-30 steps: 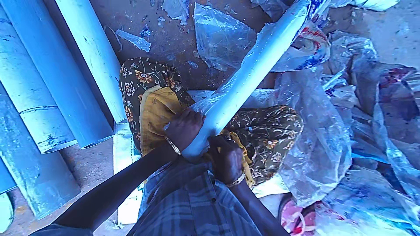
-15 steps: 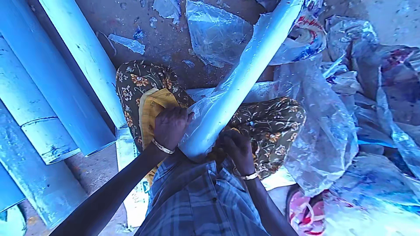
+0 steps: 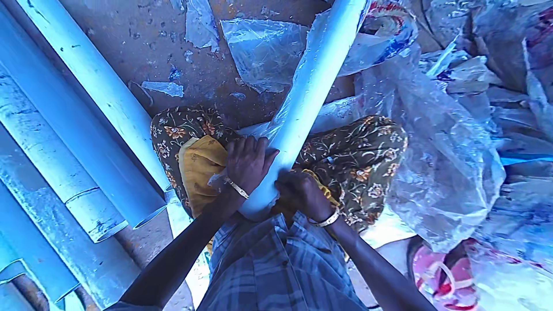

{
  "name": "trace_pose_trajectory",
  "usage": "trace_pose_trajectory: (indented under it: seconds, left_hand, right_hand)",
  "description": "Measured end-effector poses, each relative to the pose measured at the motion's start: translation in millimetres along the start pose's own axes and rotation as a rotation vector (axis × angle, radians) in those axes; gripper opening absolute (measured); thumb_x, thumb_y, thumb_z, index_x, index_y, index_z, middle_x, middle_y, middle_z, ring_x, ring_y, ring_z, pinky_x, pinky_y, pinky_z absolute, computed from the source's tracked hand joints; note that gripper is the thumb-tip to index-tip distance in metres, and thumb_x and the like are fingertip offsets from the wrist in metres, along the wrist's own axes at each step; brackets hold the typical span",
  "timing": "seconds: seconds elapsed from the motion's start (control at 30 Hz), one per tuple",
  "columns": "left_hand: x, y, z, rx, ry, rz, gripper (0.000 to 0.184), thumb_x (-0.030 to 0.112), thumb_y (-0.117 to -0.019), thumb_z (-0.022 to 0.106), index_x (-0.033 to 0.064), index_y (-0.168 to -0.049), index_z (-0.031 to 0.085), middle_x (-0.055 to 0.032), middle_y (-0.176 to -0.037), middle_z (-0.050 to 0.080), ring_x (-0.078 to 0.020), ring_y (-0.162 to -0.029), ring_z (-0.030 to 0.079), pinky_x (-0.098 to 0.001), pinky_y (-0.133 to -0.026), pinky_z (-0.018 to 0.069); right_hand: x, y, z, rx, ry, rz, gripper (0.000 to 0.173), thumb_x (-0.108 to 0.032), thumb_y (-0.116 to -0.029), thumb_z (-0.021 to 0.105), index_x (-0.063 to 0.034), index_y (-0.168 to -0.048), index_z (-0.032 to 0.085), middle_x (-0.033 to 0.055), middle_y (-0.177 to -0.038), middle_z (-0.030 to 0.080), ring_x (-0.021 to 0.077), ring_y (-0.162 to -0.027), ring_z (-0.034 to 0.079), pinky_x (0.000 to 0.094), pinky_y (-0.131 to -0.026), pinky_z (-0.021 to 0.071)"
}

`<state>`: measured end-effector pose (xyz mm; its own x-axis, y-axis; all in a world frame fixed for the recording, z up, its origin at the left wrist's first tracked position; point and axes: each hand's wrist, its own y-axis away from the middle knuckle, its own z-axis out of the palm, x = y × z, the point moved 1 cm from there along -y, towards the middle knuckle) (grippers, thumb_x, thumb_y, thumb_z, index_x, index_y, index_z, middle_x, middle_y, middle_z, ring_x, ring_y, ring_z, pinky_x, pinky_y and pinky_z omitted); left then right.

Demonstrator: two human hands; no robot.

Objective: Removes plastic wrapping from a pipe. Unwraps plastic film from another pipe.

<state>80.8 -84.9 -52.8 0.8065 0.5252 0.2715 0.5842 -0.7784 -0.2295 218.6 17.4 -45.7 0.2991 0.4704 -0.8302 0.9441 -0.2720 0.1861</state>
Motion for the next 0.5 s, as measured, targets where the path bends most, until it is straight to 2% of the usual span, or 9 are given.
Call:
trace_pose_trajectory:
  seconds: [0.1,0.2,0.23,0.37,0.43,0.47,0.5]
  left_hand:
    - [-3,2,2,-0.007,0.022,-0.005,0.034,0.032,-0.1009,0.059,0.0018,-0.109,0.073,-0.021,-0.092,0.069,-0.0412,-0.089,0.068,-0.0544,-0.074,0.0489]
    - [-5,3,3,-0.034,0.06,-0.038,0.035,0.034,-0.1004,0.06,0.0035,-0.112,0.073,-0.0206,-0.095,0.07,-0.041,-0.091,0.069,-0.0553,-0.075,0.0492]
    - [-5,2,3,-0.039,0.076,-0.046,0.035,0.034,-0.1001,0.061,0.0036,-0.112,0.072,-0.0205,-0.096,0.07,-0.0409,-0.091,0.069,-0.0554,-0.075,0.0489]
    - [-7,1,3,-0.059,0.095,-0.058,0.033,0.032,-0.1001,0.061,0.0028,-0.113,0.071,-0.0208,-0.097,0.07,-0.0408,-0.092,0.068,-0.0565,-0.08,0.0473]
    - [-9,0,1,-0.072,0.042,-0.055,0.034,0.034,-0.1023,0.058,0.0041,-0.115,0.07,-0.0203,-0.098,0.07,-0.0406,-0.093,0.068,-0.0572,-0.084,0.0461]
    - [-9,1,-2,-0.089,0.011,-0.055,0.035,0.035,-0.1037,0.056,0.0044,-0.116,0.069,-0.0205,-0.099,0.07,-0.0407,-0.094,0.067,-0.0577,-0.087,0.0454]
    - [-7,0,-5,-0.099,-0.016,-0.055,0.036,0.035,-0.1047,0.055,0.0038,-0.116,0.068,-0.0208,-0.098,0.069,-0.041,-0.094,0.067,-0.0579,-0.088,0.0444]
  right_hand:
    - [15,9,10,0.113,-0.149,-0.027,0.024,-0.014,-0.0951,0.059,0.0041,-0.083,0.068,0.0106,-0.072,0.063,0.0155,-0.065,0.059,0.0341,-0.064,0.0493]
    - [23,21,17,0.22,-0.36,0.018,0.018,-0.009,-0.0935,0.06,0.0045,-0.082,0.066,-0.0007,-0.069,0.059,-0.0035,-0.062,0.052,0.0147,-0.061,0.0456]
    - [24,23,19,0.248,-0.44,0.038,0.016,-0.006,-0.0929,0.06,0.0046,-0.082,0.065,-0.0032,-0.068,0.058,-0.0059,-0.061,0.052,0.0124,-0.06,0.0453]
    - [29,24,21,0.25,-0.791,0.128,0.018,0.0,-0.0962,0.054,-0.0082,-0.083,0.063,-0.0113,-0.066,0.065,-0.0009,-0.057,0.063,0.0195,-0.058,0.0562]
    - [34,28,14,0.271,-0.784,0.027,0.014,0.0,-0.0963,0.056,-0.0089,-0.091,0.065,-0.0117,-0.076,0.069,-0.0019,-0.067,0.065,0.0193,-0.065,0.0572]
    - [37,30,9,0.26,-0.678,-0.105,0.008,-0.003,-0.0953,0.061,-0.005,-0.098,0.068,-0.0081,-0.089,0.072,-0.002,-0.08,0.067,0.0185,-0.074,0.0582]
    - [38,31,3,0.218,-0.503,-0.254,0.012,-0.008,-0.0962,0.065,-0.0016,-0.105,0.071,-0.0003,-0.103,0.074,0.0021,-0.096,0.069,0.02,-0.087,0.0576]
